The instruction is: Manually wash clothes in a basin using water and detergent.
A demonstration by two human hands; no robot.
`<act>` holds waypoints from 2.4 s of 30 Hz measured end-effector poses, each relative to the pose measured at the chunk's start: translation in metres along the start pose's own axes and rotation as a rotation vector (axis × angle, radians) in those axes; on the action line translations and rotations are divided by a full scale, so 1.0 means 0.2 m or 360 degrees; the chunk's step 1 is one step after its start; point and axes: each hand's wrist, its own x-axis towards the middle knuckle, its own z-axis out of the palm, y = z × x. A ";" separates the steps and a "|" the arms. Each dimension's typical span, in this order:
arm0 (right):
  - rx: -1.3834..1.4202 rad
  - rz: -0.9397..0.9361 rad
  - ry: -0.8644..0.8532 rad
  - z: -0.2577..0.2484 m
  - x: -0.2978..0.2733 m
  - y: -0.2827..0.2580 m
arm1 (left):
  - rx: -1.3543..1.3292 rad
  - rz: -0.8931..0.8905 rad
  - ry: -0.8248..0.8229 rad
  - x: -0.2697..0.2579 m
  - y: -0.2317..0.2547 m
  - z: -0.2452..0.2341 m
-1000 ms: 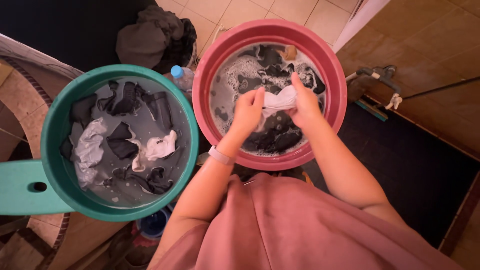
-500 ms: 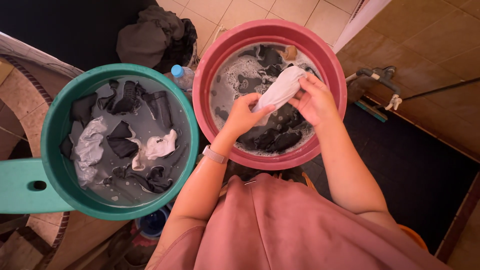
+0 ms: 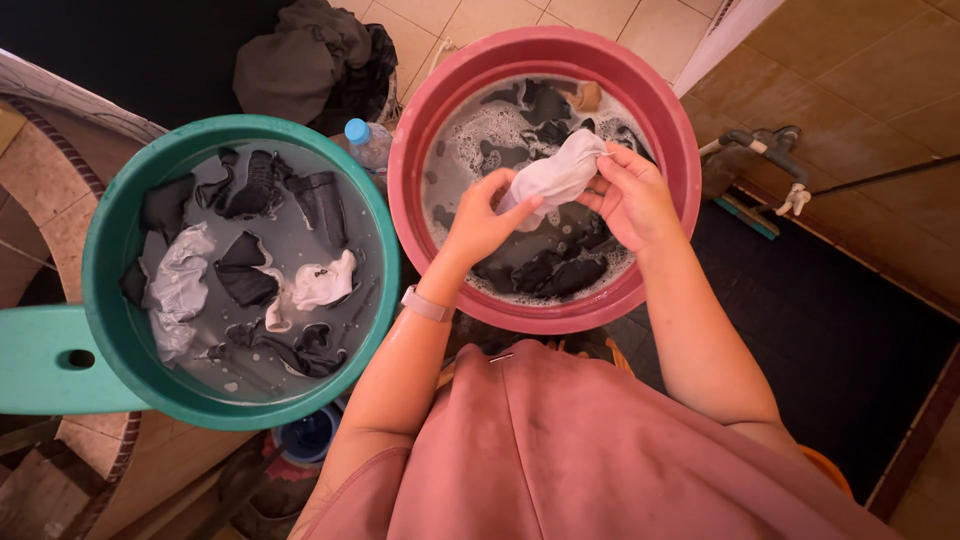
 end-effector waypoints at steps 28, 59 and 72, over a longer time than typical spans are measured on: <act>-0.0147 -0.0013 0.0211 -0.05 -0.17 0.05 | -0.0115 0.0286 0.0274 -0.03 -0.06 0.09; -0.1571 -0.0577 0.0753 -0.67 -0.77 -0.46 | 0.0068 0.0497 -0.0508 0.26 0.33 0.90; -0.0421 -0.0795 0.0495 -1.15 -1.56 -1.10 | -0.1480 -0.0003 -0.1447 0.40 0.62 1.97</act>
